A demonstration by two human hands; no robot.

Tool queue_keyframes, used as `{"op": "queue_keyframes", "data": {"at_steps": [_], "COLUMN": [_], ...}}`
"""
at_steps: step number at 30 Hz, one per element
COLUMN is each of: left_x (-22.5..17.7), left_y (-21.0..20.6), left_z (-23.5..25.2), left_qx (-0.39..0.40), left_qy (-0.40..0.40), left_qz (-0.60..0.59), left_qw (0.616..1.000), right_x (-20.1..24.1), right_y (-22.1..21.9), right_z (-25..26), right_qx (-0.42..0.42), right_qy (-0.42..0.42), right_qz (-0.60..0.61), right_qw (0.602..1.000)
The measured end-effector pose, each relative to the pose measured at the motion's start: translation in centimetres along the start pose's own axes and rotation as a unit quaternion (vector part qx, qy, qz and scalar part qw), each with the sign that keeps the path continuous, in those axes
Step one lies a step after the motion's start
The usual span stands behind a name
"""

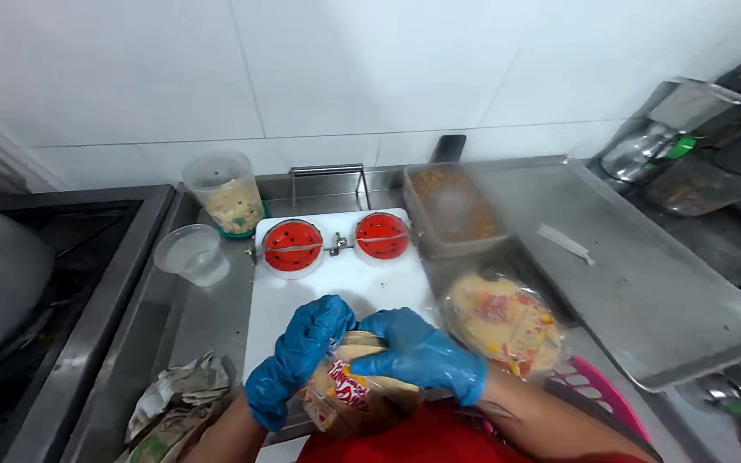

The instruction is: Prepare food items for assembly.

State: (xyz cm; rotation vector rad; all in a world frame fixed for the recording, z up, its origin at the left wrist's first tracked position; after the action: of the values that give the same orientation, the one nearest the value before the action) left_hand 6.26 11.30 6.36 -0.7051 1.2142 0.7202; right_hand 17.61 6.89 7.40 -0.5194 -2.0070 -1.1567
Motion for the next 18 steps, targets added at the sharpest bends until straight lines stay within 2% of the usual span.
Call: {"op": "queue_keyframes", "data": {"at_steps": [3,8,10,13,15,17,18], "left_x": [0.2,-0.8,-0.3,1.1,2.6,3.6,3.8], "left_y": [0.9,2.9,3.5,3.8,4.1,4.1,4.0], "left_z": [0.4,1.1,0.7,-1.1,-2.9,-5.2,-6.9], "left_qx": [0.037,0.069,0.033,-0.005,-0.035,-0.082,-0.112], "left_qy": [0.007,0.016,0.05,0.119,0.133,0.112,0.108], "left_qz": [0.034,0.11,0.13,0.224,0.195,0.138,0.147], "left_qw": [0.999,0.991,0.99,0.967,0.971,0.981,0.977], "right_x": [-1.4,-0.5,-1.2,-3.0,-4.3,-5.8,-6.6], "right_y": [0.0,1.4,1.5,0.7,-0.3,-1.0,-1.2], "right_z": [0.6,-0.7,-0.9,-1.1,-1.3,-1.5,-1.7], "right_qx": [-0.054,-0.123,-0.124,-0.13,-0.141,-0.156,-0.165], "right_qy": [0.021,0.028,0.008,-0.017,-0.037,-0.061,-0.072], "right_qz": [0.106,0.251,0.295,0.336,0.359,0.384,0.396], "right_qw": [0.993,0.96,0.947,0.933,0.922,0.908,0.9]}}
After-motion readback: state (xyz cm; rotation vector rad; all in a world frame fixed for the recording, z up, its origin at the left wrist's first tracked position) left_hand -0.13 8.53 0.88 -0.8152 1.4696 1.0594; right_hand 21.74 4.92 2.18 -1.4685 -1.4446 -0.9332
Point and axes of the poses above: each hand's wrist, its own z-axis towards the middle knuckle, its own y-axis out of the back of the hand, x = y × z, the point moved 9 cm from there along z, towards the middle knuckle, and after that the axes turned 3 degrees about y, right-handed, at the moved point
